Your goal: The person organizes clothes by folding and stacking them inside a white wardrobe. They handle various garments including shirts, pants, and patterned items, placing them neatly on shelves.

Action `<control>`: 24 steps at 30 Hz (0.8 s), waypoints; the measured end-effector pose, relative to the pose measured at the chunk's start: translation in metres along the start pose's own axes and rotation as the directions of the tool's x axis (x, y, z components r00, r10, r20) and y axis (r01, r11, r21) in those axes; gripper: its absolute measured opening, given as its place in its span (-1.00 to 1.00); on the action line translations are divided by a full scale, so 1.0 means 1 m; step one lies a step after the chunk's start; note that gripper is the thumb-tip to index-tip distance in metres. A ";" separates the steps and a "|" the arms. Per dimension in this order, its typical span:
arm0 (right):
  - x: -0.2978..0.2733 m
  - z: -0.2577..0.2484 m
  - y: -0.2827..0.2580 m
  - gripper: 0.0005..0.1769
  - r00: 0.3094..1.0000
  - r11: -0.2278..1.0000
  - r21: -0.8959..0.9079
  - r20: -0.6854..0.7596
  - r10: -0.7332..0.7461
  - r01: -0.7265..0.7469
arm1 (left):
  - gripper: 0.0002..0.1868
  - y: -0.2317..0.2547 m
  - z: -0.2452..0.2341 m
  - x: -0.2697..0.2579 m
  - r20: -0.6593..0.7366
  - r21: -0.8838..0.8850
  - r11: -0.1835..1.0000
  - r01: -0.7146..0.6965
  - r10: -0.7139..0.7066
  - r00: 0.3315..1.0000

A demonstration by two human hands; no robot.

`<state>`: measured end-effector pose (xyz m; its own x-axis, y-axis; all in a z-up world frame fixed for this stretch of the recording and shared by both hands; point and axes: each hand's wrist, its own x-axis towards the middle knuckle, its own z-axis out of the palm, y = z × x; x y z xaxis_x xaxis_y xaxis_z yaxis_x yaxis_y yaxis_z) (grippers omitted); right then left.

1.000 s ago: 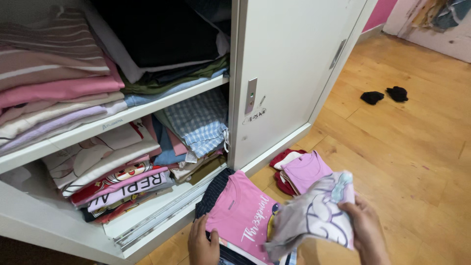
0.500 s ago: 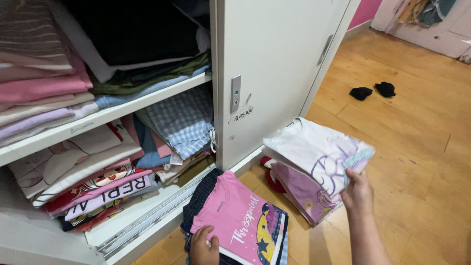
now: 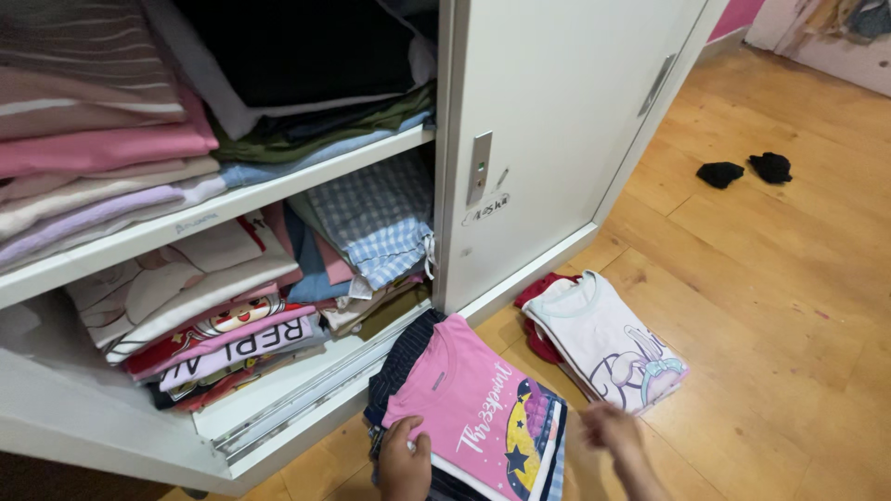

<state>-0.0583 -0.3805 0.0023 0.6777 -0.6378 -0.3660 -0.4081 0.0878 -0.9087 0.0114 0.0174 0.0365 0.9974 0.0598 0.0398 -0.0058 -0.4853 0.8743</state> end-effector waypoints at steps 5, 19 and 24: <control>-0.046 0.045 0.026 -0.76 0.967 0.969 -0.133 0.121 0.224 -0.208 | -0.67 0.006 -0.015 -0.007 0.025 -0.019 1.000 -0.006 0.006 1.000; -0.074 0.068 0.038 -0.65 0.972 0.947 -0.239 0.045 0.232 -0.215 | -0.51 0.108 -0.015 0.019 0.323 0.536 0.826 -0.173 -0.011 0.946; -0.074 0.071 0.046 -0.62 0.993 0.946 -0.302 -0.007 0.121 -0.117 | -0.58 0.102 -0.008 -0.006 0.395 0.488 0.795 -0.361 0.168 0.903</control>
<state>-0.0841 -0.2745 -0.0267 0.6193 -0.6278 -0.4715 -0.6500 -0.0731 -0.7564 0.0046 -0.0257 0.1297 0.9283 -0.3718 -0.0079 -0.3297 -0.8327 0.4449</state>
